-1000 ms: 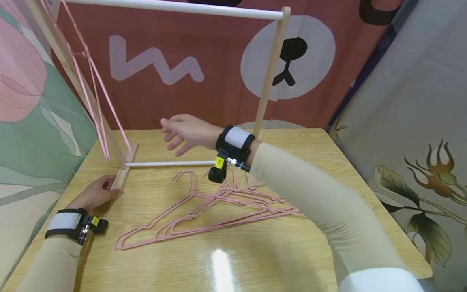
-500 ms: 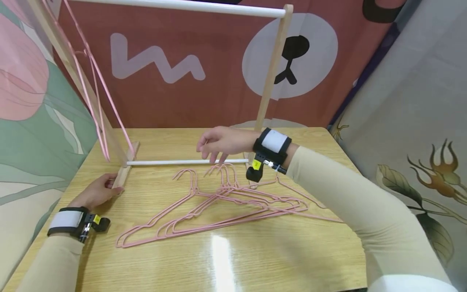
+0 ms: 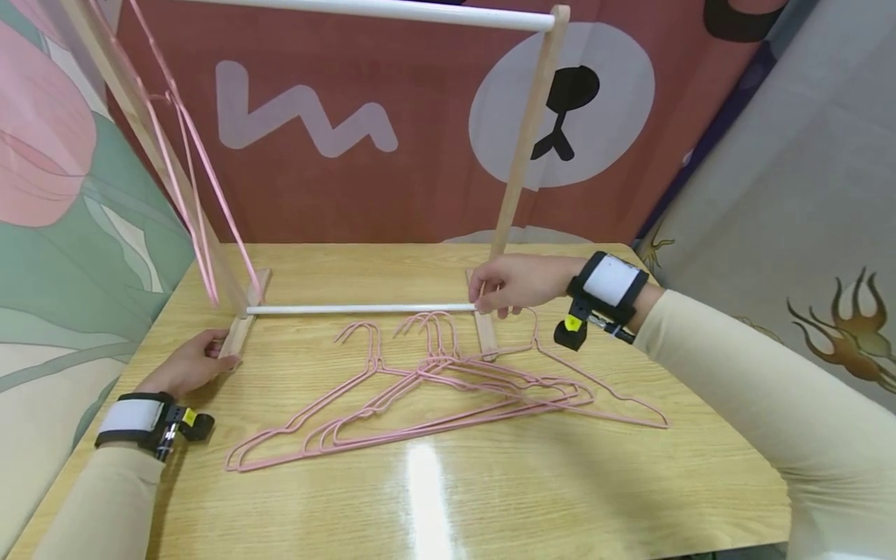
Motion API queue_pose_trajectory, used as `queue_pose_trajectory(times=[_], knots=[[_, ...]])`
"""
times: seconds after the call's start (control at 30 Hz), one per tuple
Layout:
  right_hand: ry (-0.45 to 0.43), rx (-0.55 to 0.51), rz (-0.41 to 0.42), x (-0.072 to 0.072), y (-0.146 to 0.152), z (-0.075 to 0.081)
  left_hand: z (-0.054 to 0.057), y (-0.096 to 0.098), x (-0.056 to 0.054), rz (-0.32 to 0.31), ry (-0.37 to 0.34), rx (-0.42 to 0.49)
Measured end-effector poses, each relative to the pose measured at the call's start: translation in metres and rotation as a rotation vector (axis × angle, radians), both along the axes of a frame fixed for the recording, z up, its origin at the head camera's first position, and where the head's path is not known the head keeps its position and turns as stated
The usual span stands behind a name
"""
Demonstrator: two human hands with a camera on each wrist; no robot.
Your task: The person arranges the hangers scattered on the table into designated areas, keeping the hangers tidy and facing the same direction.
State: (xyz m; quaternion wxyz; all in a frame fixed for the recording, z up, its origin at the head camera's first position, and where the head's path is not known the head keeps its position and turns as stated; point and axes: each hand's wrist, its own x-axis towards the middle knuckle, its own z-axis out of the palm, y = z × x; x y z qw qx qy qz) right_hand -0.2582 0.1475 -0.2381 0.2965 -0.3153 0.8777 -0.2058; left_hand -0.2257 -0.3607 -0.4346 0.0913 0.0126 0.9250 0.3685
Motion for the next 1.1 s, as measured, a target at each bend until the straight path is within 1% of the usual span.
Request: queue_pose_trajectory(times=[0.17,0.3,0.43,0.5,0.63,0.73,0.97,1.1], knots=[[0.038,0.115,0.028,0.001,0.014,0.001,0.001,0.001,0.001,0.002,-0.009,0.003],[0.059,0.18,0.053,0.001,0.027,-0.002,0.001,0.002,0.001,0.008,-0.027,0.003],[0.088,0.249,0.043,0.002,0.044,-0.007,0.0,0.004,0.001,0.012,-0.035,0.015],[0.09,0.271,0.031,0.002,0.053,-0.008,0.001,0.004,0.002,0.015,-0.033,0.023],[0.123,0.318,0.021,0.001,0.071,-0.008,0.002,0.006,0.002,0.018,-0.021,0.032],[0.136,0.349,0.012,0.0,0.084,-0.011,0.002,0.008,0.001,0.021,-0.017,0.03],[0.074,0.361,-0.017,0.001,0.116,-0.03,0.001,0.01,0.002,0.031,-0.046,0.036],[0.067,0.369,-0.04,0.002,0.132,-0.039,0.001,0.01,0.002,0.037,-0.05,0.037]])
